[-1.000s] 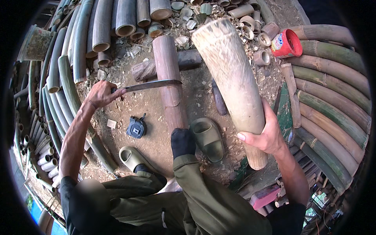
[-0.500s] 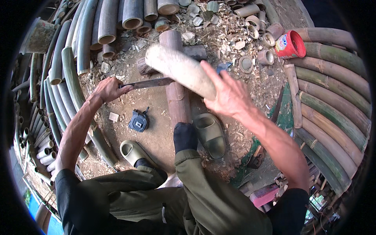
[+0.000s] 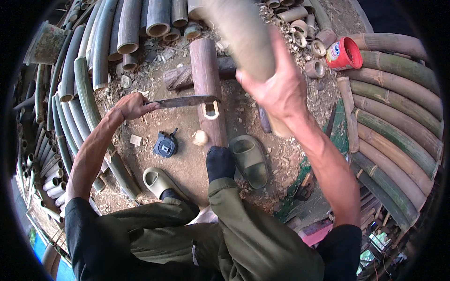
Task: The person measures a bamboo tube with a tape measure, cuts it with a machete, and carves a circular hole into the side of the tube using a curved blade.
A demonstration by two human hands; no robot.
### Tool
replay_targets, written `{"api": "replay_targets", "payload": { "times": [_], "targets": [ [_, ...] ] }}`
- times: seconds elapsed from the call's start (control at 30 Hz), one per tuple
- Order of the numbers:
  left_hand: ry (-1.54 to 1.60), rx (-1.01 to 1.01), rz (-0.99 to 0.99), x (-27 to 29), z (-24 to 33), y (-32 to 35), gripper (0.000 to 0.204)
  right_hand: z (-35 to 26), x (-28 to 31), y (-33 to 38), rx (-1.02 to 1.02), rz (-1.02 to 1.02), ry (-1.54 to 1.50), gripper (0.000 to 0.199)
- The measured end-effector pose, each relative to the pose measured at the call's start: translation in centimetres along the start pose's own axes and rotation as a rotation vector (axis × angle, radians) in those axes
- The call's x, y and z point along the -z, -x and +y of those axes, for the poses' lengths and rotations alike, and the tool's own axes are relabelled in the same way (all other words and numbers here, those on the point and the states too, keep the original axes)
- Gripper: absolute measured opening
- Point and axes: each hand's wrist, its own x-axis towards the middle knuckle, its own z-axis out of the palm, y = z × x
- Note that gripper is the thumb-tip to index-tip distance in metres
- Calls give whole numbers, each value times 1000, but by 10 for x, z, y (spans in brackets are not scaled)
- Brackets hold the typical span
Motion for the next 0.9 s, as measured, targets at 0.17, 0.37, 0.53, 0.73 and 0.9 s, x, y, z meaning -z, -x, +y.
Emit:
{"api": "replay_targets", "payload": {
  "times": [0.17, 0.37, 0.53, 0.73, 0.9],
  "targets": [
    [38, -41, -15, 5, 2, 0, 91, 32, -38, 58, 44, -307, 131, 94],
    [-4, -41, 280, -29, 17, 45, 68, 20, -11, 45, -46, -159, 33, 98],
    [10, -230, 604, -77, 35, 108, 36, 16, 17, 18, -54, -9, -126, 94],
    [29, -76, 380, -87, 36, 90, 37, 17, 7, 43, -49, -302, -95, 98],
    [122, -147, 411, -88, 25, 67, 36, 32, -10, 70, 464, -533, 102, 98]
  ]
}}
